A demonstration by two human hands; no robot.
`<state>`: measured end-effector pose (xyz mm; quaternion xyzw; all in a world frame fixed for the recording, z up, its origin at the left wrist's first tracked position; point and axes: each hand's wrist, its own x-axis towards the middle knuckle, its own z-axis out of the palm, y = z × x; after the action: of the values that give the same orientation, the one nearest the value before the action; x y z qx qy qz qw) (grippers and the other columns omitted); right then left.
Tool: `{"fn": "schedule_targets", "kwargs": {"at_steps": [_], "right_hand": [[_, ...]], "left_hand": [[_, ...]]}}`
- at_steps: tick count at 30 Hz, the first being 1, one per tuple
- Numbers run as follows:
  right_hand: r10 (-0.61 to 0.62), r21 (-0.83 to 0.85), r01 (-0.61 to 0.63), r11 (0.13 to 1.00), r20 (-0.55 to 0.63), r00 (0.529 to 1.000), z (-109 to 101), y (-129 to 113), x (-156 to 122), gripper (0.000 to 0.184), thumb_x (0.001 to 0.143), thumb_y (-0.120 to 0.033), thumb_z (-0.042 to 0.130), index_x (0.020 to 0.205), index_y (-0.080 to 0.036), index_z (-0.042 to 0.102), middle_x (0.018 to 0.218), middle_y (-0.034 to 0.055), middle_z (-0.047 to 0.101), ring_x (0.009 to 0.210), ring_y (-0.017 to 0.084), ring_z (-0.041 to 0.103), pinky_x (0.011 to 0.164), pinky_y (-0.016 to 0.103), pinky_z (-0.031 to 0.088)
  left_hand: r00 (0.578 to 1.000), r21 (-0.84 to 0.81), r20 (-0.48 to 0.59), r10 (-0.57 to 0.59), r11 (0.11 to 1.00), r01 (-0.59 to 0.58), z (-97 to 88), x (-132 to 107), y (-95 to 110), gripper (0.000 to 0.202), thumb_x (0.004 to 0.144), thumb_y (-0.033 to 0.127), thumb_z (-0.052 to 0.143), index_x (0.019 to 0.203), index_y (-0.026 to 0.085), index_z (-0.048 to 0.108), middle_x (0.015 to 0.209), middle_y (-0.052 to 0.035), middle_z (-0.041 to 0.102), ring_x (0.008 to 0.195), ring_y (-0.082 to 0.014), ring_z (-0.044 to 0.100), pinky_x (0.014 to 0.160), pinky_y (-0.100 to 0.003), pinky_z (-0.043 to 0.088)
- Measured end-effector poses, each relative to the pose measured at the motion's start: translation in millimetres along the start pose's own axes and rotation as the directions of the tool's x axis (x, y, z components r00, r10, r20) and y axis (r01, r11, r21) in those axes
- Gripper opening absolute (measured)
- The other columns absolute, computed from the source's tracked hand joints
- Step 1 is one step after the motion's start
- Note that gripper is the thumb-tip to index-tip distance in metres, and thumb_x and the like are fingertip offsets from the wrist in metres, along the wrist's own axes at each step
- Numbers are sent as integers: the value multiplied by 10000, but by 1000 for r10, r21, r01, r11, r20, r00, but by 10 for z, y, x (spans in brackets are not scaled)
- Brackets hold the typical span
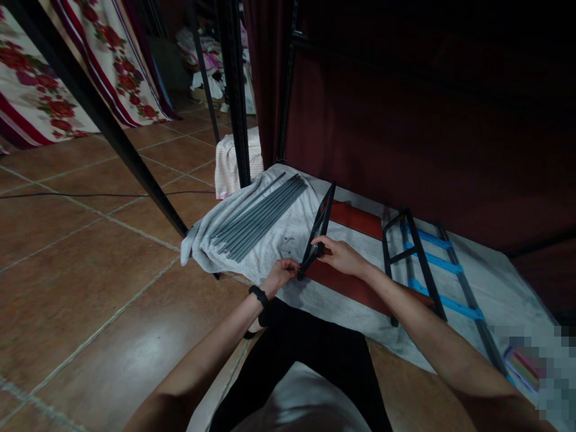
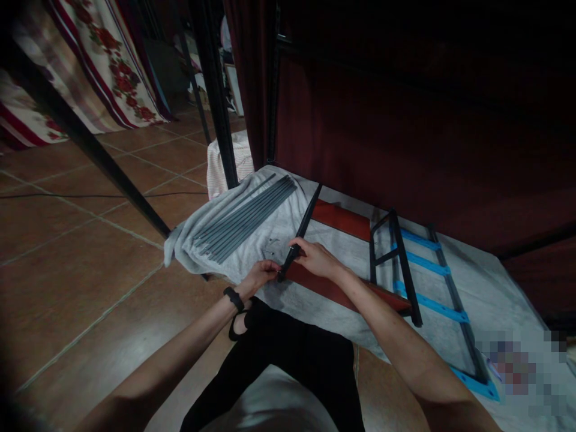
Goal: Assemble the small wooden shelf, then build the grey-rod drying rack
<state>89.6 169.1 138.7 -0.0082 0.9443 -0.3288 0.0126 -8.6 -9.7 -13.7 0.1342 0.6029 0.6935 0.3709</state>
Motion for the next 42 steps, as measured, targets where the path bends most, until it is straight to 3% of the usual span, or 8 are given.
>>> {"fn": "schedule_targets", "kwargs": {"at_steps": [4,12,15,18,24,30,36,42], "right_hand": [[-10,-7,10,1000,-10,1000,-9,3,-3,375,852,-249,568,1226,-258,580,853,-23,674,787,165,632,744,268,439],[-13,2,13,1000,-19,1000,-9,3,3,355,850,-258,570,1204,-255,594,848,-23,670,786,165,630,741,266,438],[-19,12,19,1000,-24,1000,-17,9,4,350,848,-256,570,1197,-249,596,856,-21,673,788,165,632,744,268,441],[-22,12,22,1000,-19,1000,-24,2,-2,344,852,-259,565,1195,-251,597,841,-25,670,772,163,628,731,264,436],[-25,5,25,1000,-18,1000,-22,-13,-3,337,849,-238,562,1183,-245,605,845,-21,669,773,163,628,731,262,432],[-21,21,21,1000,-10,1000,-6,14,2,347,846,-245,564,1190,-249,608,872,-16,683,801,171,640,739,265,437],[-11,27,12,1000,-30,999,-17,34,-3,381,837,-244,575,1216,-260,611,916,-9,696,830,177,641,776,279,446],[4,28,-3,1000,-40,999,-7,28,-12,426,849,-241,586,1274,-265,599,931,-2,708,852,183,656,782,283,458]], "left_hand": [[999,-60,-47,-19,998,16,21,-34,2,220,722,298,770,838,139,671,734,-30,696,664,-136,651,651,-267,534],[998,-12,-65,11,1000,-11,49,23,-10,162,613,112,786,702,129,651,609,8,643,535,-84,560,544,-204,453],[998,-35,-66,3,999,-5,15,6,-12,255,660,196,800,867,132,666,715,-21,693,611,-113,632,601,-234,506],[996,-12,-88,-15,1000,14,-1,1,-42,227,746,312,763,819,130,648,633,-12,658,534,-105,600,545,-228,485],[999,4,-34,-12,1000,12,-13,-11,-49,130,700,184,754,739,135,639,603,4,645,501,-88,574,533,-209,459],[999,93,-45,0,996,4,-6,-24,-67,215,772,337,710,772,128,660,607,-16,647,501,-99,555,493,-210,401],[998,94,-25,64,994,-61,52,-5,-90,109,727,203,708,787,147,636,590,30,605,494,-76,508,502,-192,380],[996,92,-70,55,995,-48,35,-6,-134,183,797,314,676,769,145,610,599,-1,625,487,-91,527,480,-201,368]]}}
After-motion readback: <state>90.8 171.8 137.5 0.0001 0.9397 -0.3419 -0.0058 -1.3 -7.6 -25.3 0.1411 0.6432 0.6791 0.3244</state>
